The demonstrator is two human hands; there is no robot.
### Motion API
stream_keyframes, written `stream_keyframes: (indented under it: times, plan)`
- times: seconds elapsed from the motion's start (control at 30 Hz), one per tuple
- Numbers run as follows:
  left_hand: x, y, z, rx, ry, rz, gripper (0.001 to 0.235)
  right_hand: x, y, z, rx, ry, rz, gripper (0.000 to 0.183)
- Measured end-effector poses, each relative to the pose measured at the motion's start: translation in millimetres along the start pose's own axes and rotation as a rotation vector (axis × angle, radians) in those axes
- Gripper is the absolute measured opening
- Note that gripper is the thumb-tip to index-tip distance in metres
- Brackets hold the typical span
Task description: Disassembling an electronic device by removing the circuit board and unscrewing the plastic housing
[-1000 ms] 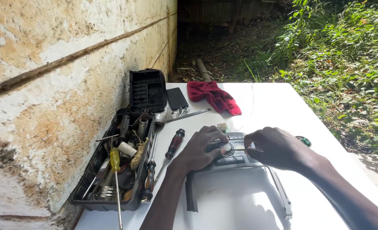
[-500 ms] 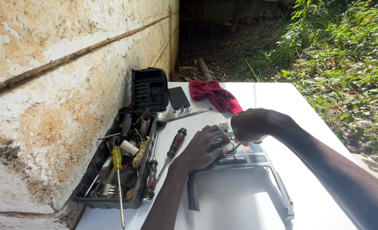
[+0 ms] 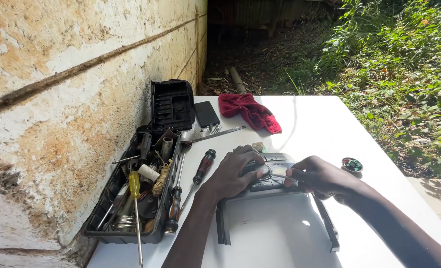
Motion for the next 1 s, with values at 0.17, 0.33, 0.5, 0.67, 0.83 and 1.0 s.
stream_keyframes:
  times: [0.17, 0.33, 0.5, 0.67, 0.83, 1.0]
  plan:
    - [-0.4, 3.5, 1.9, -0.019, -0.008, -0.010, 0.029, 9.3, 19.2, -2.9, 0.006, 0.010, -0.029, 0.035]
    - [1.3, -0.4, 4.0, -0.030, 0.009, 0.000, 0.029, -3.5, -25.9, -2.5, -0.599, 0.091, -0.022, 0.020]
    - [1.2, -5.1, 4.8, 0.001, 0.018, 0.002, 0.028, 19.7, -57.7, -7.4, -1.173, -0.016, -0.160, 0.013]
    - [-1.8, 6.1, 3.6, -0.017, 0.059, 0.019, 0.027, 45.0, -74.9, -7.7, -1.340, -0.155, -0.224, 0.010]
    - [-1.0, 2.9, 3.1, -0.005, 0.053, 0.004, 0.029, 53.2, -70.2, 5.8, -1.540, -0.158, -0.302, 0.009]
    - [-0.8, 4.1, 2.3, -0.009, 0.022, -0.031, 0.029, 39.8, -59.0, -8.7, -1.217, -0.091, -0.163, 0.010]
Point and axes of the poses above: each hand's wrist, its own x-axis towards the middle knuckle, its own z-axis out of the palm, y = z × x, the point moved 1 cm from there along x, towards the middle knuckle, and after that the axes turned 11 degrees about -y, right-handed, at the moved point
